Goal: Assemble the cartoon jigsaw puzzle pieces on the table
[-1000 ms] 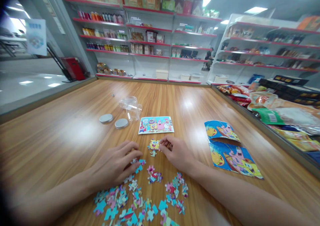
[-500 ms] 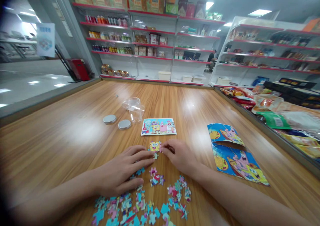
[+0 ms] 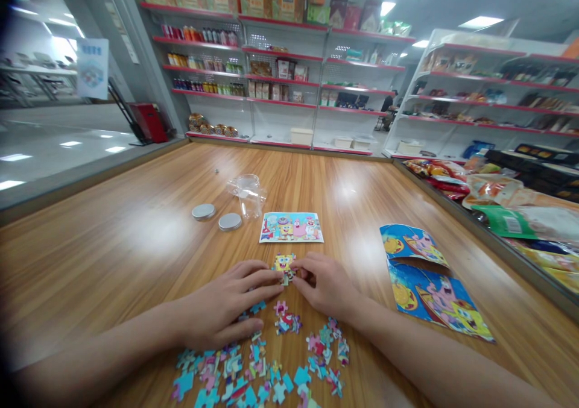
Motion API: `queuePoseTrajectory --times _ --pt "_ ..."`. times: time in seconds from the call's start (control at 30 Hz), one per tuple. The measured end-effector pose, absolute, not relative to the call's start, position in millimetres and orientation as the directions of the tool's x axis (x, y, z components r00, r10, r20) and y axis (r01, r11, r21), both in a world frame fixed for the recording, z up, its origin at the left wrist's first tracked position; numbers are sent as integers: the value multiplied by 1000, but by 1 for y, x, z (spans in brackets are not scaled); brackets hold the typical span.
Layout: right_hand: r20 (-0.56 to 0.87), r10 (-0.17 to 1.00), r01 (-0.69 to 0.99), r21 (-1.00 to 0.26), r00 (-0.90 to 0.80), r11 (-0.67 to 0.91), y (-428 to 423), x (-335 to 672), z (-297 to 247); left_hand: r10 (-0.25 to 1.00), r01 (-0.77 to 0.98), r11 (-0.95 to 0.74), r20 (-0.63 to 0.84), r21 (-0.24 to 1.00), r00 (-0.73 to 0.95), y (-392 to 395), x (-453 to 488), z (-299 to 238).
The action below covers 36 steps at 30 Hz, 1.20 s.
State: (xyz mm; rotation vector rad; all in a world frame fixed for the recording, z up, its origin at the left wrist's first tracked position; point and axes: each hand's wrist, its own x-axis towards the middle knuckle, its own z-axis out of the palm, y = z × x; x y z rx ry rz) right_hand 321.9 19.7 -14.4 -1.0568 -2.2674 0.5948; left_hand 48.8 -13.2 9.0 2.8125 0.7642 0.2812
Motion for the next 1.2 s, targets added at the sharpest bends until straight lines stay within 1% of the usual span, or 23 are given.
queuePoseTrajectory --times 0.23,0.8,1.2 --pt "284 783 559 -571 -553 602 19 322 -10 510 467 -848 144 249 848 -13 49 7" --pt "255 796 573 -578 -549 581 19 322 -10 515 473 -847 150 244 844 -13 49 7" --pt "258 797 575 -576 -546 581 19 323 -10 500 441 -856 217 269 838 -14 49 8"
